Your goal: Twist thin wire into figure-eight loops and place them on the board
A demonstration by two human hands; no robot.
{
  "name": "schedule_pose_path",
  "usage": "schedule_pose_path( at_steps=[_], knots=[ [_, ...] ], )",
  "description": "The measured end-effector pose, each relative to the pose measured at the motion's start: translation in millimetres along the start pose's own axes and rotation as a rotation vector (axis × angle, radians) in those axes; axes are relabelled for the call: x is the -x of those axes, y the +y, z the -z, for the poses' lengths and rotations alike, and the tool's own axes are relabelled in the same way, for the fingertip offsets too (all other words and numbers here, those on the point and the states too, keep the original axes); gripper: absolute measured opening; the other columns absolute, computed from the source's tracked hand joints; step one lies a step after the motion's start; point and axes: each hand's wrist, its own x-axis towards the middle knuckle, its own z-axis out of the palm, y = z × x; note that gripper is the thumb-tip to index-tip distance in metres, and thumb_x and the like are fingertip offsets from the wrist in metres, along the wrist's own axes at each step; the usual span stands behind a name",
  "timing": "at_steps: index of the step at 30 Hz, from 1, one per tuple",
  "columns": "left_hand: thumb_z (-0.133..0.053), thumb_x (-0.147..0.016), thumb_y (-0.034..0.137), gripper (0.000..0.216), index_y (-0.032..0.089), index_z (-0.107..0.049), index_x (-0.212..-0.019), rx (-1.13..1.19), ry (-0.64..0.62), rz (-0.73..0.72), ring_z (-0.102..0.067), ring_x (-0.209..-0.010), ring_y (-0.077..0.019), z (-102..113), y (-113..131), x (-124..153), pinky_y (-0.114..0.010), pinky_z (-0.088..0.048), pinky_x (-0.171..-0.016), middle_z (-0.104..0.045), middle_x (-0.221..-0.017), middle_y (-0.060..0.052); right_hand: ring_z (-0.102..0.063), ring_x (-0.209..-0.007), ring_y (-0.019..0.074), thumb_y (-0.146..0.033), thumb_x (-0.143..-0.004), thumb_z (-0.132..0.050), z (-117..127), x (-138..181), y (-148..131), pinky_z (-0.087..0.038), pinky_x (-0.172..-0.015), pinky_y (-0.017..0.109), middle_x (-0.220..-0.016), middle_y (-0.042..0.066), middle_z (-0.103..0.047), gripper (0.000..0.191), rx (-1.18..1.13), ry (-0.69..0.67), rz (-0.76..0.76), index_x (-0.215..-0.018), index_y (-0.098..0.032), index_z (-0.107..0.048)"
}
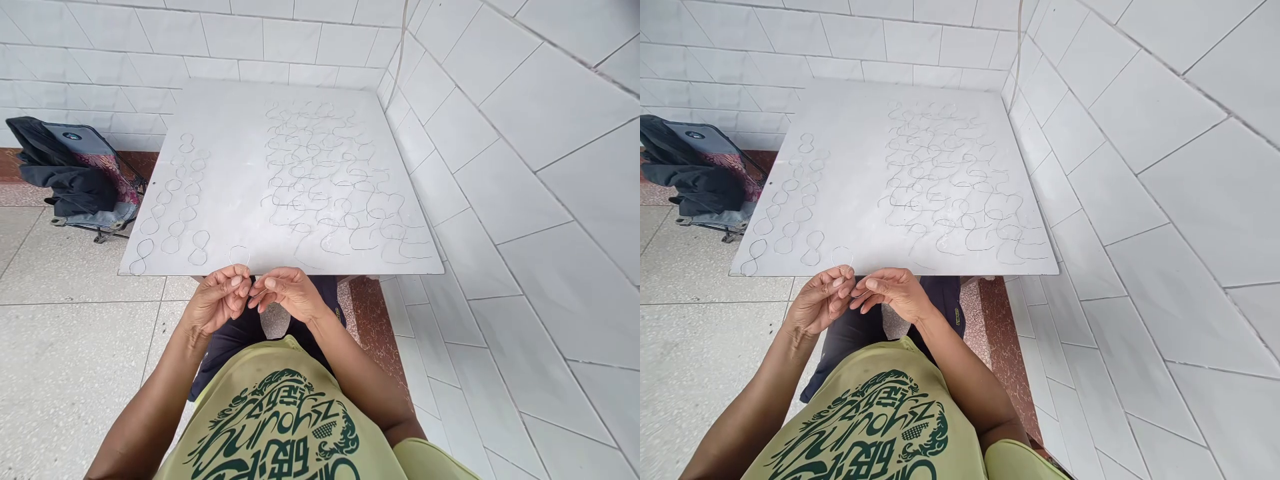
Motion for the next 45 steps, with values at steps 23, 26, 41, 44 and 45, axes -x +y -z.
schedule_pose_path(
  at_steps=[23, 26, 41, 44, 45],
  knots=[
    [-0.087, -0.080, 0.024, 0.027, 0.014, -0.066, -0.094, -0.022, 0.024, -0.126, -0.046, -0.030, -0.0026, -1, -27, -16, -0.011, -0.037, -0.027, -0.078, -0.077, -0.003, -0.080, -0.080, 0.0216, -0.053, -0.080, -0.086, -11, 16, 32, -0.067, -0.074, 0.031, -0.091, 0.007, -0.082, 0.035, -0.093, 0.284, 0.063, -0.089, -0.019, -0.082],
    [-0.088, -0.080, 0.024, 0.028, 0.014, -0.067, -0.095, -0.033, 0.049, -0.137, -0.048, -0.031, -0.0029, -1, -30, -18, -0.011, -0.040, -0.028, -0.079, -0.080, -0.004, -0.080, -0.082, 0.0208, -0.049, -0.082, -0.086, -10, 17, 35, -0.067, -0.076, 0.030, -0.092, 0.006, -0.082, 0.031, -0.115, 0.293, 0.075, -0.091, -0.020, -0.083],
    [-0.067, -0.098, 0.038, 0.028, 0.014, -0.075, -0.112, -0.302, 0.143, -0.300, -0.057, -0.062, -0.0090, -19, 4, -12, -0.025, -0.057, -0.050, -0.069, -0.126, -0.015, -0.081, -0.087, 0.0250, -0.048, -0.087, -0.082, 3, 32, 9, -0.067, -0.079, 0.037, -0.093, 0.008, -0.081, 0.029, 0.041, 0.324, 0.081, -0.091, -0.019, -0.081],
    [-0.069, -0.097, 0.035, 0.022, 0.013, -0.075, -0.100, -0.243, 0.103, -0.283, -0.052, -0.056, -0.0079, -19, 2, -13, -0.023, -0.054, -0.046, -0.070, -0.100, -0.009, -0.081, -0.091, 0.0258, -0.048, -0.090, -0.079, 3, 33, 12, -0.067, -0.080, 0.036, -0.094, 0.008, -0.081, 0.030, 0.020, 0.300, 0.083, -0.093, -0.019, -0.081],
    [-0.069, -0.097, 0.034, 0.022, 0.013, -0.074, -0.098, -0.232, 0.079, -0.270, -0.052, -0.055, -0.0081, -18, 0, -14, -0.023, -0.054, -0.046, -0.070, -0.095, -0.008, -0.081, -0.092, 0.0258, -0.049, -0.090, -0.079, 3, 33, 13, -0.067, -0.081, 0.036, -0.094, 0.007, -0.081, 0.030, 0.013, 0.301, 0.083, -0.092, -0.019, -0.081]
  ],
)
